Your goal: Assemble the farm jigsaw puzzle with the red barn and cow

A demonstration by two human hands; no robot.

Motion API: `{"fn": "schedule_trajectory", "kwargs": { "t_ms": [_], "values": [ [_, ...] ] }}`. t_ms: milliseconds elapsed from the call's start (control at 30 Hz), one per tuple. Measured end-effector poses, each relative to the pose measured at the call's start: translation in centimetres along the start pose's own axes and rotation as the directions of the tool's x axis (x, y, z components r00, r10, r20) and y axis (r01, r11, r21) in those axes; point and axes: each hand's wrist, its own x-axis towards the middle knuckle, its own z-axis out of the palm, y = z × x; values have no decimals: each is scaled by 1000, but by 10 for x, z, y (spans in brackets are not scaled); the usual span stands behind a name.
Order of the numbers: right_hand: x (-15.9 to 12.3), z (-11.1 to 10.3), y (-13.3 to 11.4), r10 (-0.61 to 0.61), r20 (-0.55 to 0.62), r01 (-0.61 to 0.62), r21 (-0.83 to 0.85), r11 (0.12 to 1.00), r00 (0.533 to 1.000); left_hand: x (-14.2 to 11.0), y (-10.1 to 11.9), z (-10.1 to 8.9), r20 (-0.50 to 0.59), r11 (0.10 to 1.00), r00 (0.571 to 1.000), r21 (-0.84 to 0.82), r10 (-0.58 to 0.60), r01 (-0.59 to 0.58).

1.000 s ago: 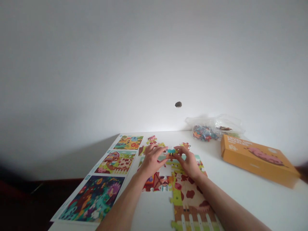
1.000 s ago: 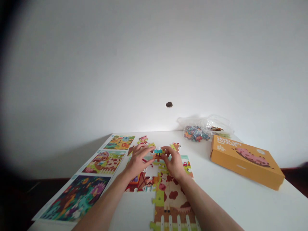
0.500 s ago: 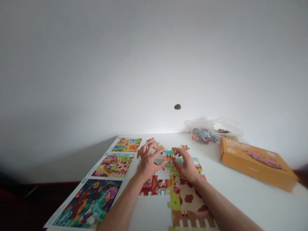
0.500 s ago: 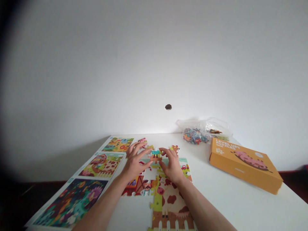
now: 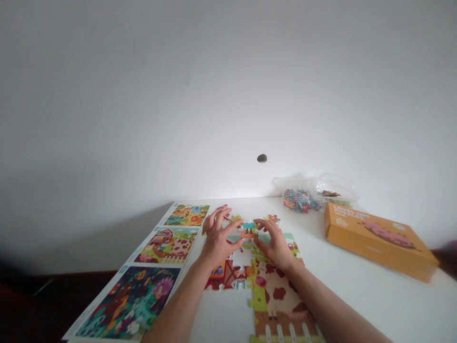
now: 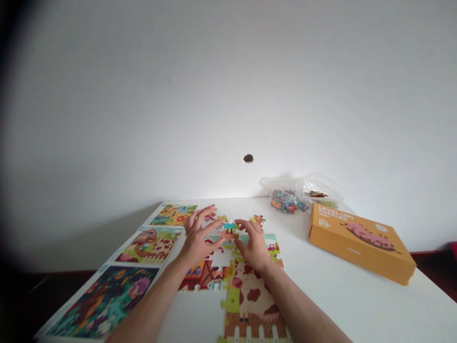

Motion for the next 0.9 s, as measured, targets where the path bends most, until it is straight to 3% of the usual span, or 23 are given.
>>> {"fn": "schedule_trajectory", "kwargs": {
  "t_ms": [900],
  "values": [
    [1, -1, -4, -2, -12, 2, -39, 999, 1000, 0, 2, -4, 5, 1000, 1000, 3, 5, -5]
  ]
}}
